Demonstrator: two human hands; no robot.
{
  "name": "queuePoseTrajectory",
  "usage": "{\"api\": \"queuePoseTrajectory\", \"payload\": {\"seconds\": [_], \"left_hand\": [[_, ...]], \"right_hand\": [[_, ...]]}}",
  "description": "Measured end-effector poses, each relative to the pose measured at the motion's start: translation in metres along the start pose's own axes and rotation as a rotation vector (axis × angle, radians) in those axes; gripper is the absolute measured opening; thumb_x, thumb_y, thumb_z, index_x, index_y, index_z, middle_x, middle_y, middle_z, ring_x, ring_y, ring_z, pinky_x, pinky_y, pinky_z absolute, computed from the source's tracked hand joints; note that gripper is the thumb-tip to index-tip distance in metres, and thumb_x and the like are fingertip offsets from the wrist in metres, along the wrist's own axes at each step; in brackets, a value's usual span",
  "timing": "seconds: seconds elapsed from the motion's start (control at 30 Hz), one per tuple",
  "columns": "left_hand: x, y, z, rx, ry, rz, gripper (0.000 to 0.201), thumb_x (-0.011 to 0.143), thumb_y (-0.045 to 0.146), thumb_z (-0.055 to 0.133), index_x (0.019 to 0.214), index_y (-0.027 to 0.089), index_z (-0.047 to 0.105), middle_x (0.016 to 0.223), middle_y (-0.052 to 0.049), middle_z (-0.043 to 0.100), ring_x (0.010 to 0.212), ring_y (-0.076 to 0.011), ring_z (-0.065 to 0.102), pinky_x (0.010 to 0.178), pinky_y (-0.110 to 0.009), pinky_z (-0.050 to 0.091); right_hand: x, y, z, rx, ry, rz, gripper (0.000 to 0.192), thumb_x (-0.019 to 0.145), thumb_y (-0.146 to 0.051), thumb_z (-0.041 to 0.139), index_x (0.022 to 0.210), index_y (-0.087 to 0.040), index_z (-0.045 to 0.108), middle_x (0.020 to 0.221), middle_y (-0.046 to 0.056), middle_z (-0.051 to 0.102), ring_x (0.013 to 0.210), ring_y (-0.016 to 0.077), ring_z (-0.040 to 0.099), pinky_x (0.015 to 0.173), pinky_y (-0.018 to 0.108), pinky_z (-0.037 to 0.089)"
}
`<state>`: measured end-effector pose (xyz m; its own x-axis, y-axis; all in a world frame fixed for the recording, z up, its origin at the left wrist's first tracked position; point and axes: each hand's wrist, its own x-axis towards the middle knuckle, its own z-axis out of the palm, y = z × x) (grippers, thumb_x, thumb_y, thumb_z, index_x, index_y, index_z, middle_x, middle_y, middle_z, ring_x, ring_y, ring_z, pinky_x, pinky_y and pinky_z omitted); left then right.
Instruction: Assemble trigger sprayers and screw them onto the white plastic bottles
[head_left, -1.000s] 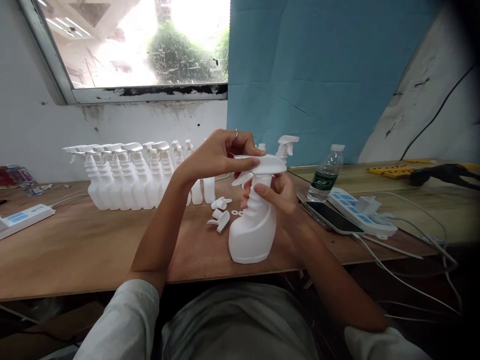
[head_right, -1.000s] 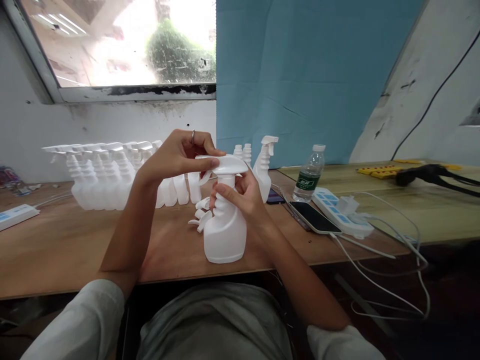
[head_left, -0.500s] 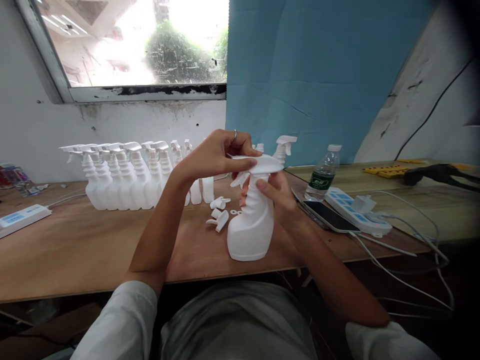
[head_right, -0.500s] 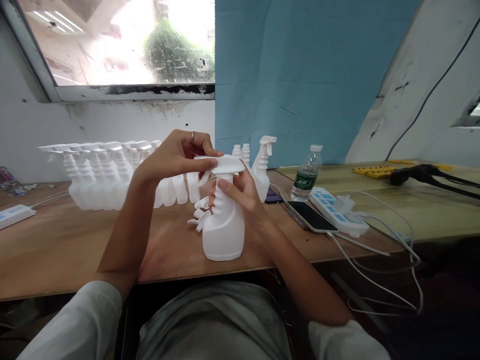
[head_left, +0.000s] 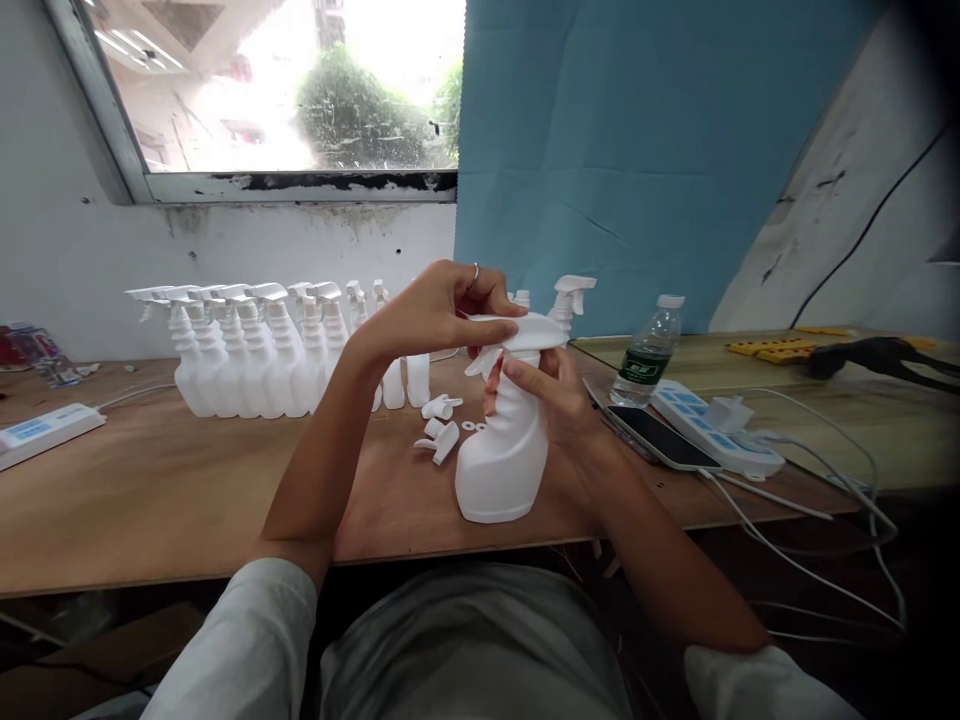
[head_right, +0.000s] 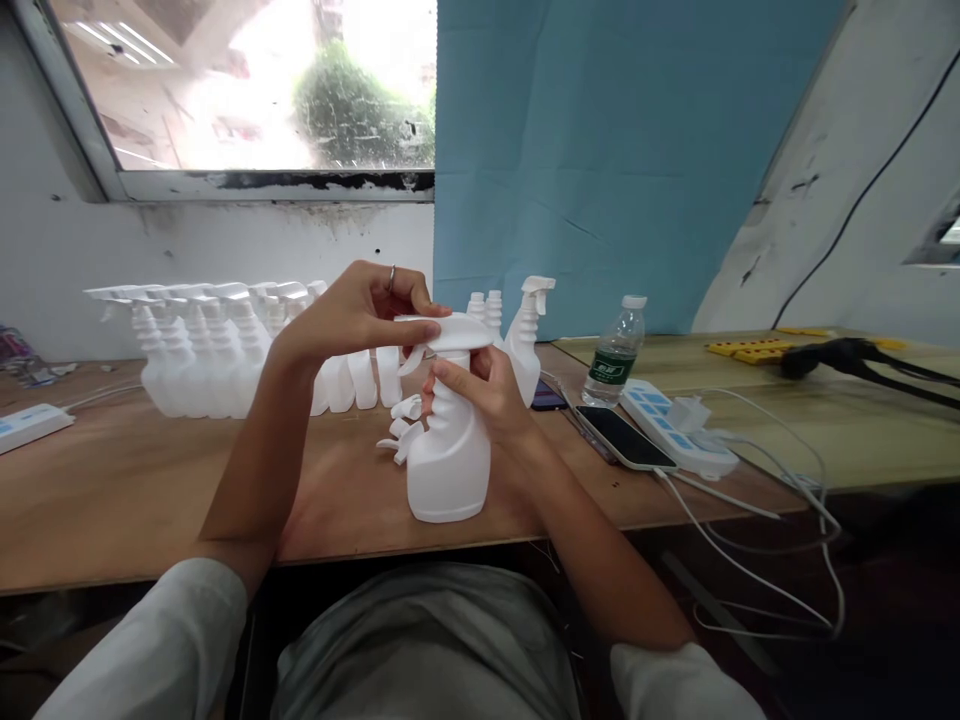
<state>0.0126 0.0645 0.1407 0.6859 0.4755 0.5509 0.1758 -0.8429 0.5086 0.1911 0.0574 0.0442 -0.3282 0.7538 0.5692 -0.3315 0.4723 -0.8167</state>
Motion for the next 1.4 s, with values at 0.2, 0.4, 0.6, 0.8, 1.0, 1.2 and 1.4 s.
{"api": "queuePoseTrajectory", "payload": {"seconds": [0.2,0.4,0.6,0.8,1.0,1.2,1.4], "left_hand": [[0.0,0.002,0.0,0.055,0.045,0.021,0.017,0.08,0.028,0.065,0.074,0.014,0.058,0.07,-0.004,0.06,0.08,-0.0188,0.066,0.065,-0.028,0.051],[-0.002,0.008,0.003,0.242,0.108,0.075,0.02,0.081,0.028,0.064,0.068,0.016,0.059,0.069,-0.003,0.061,0.092,-0.0216,0.065,0.067,-0.028,0.05],[-0.009,0.022,-0.009,0.31,0.141,0.103,0.022,0.082,0.037,0.067,0.095,0.019,0.069,0.096,-0.004,0.069,0.089,-0.0186,0.064,0.072,-0.028,0.053],[-0.026,0.018,-0.04,0.325,0.397,0.021,0.027,0.085,0.045,0.063,0.097,0.022,0.068,0.101,-0.004,0.07,0.093,-0.0182,0.066,0.075,-0.027,0.055],[-0.035,-0.003,-0.064,0.439,0.456,-0.086,0.025,0.086,0.043,0.062,0.092,0.02,0.07,0.09,-0.005,0.072,0.083,-0.0174,0.067,0.072,-0.027,0.055],[-0.039,-0.002,-0.069,0.514,0.404,-0.16,0.028,0.085,0.042,0.061,0.092,0.017,0.072,0.09,-0.006,0.072,0.085,-0.0181,0.067,0.075,-0.028,0.056],[-0.043,0.003,-0.07,0.479,0.349,-0.142,0.027,0.085,0.044,0.062,0.092,0.02,0.071,0.089,-0.006,0.072,0.085,-0.0186,0.066,0.076,-0.028,0.056]], "right_hand": [[0.005,-0.001,0.003,-0.165,0.08,-0.039,0.038,0.077,-0.055,0.068,0.089,-0.021,0.057,0.07,0.002,0.062,0.054,0.0176,0.06,0.048,0.031,0.051],[0.007,-0.01,0.019,-0.608,0.303,-0.056,0.034,0.069,-0.047,0.078,0.079,-0.019,0.06,0.07,0.002,0.065,0.064,0.0192,0.063,0.054,0.03,0.052],[0.015,-0.02,0.013,-0.535,0.432,-0.06,0.017,0.066,-0.024,0.072,0.073,-0.018,0.057,0.056,-0.001,0.059,0.043,0.0161,0.057,0.039,0.028,0.048],[0.098,-0.013,-0.033,-0.54,0.404,-0.256,0.027,0.073,-0.038,0.068,0.068,-0.018,0.05,0.058,-0.001,0.05,0.045,0.0151,0.056,0.047,0.031,0.051],[0.174,0.052,-0.061,-0.722,0.359,-0.122,0.034,0.067,-0.045,0.068,0.076,-0.017,0.052,0.067,0.004,0.056,0.063,0.02,0.059,0.06,0.034,0.05],[0.2,0.104,-0.066,-0.866,0.205,-0.053,0.035,0.063,-0.028,0.065,0.093,-0.015,0.052,0.088,0.007,0.06,0.083,0.0225,0.057,0.078,0.034,0.048],[0.197,0.109,-0.078,-0.974,0.171,-0.011,0.053,0.072,-0.034,0.064,0.117,-0.016,0.042,0.123,0.015,0.05,0.109,0.0305,0.052,0.096,0.043,0.041]]}}
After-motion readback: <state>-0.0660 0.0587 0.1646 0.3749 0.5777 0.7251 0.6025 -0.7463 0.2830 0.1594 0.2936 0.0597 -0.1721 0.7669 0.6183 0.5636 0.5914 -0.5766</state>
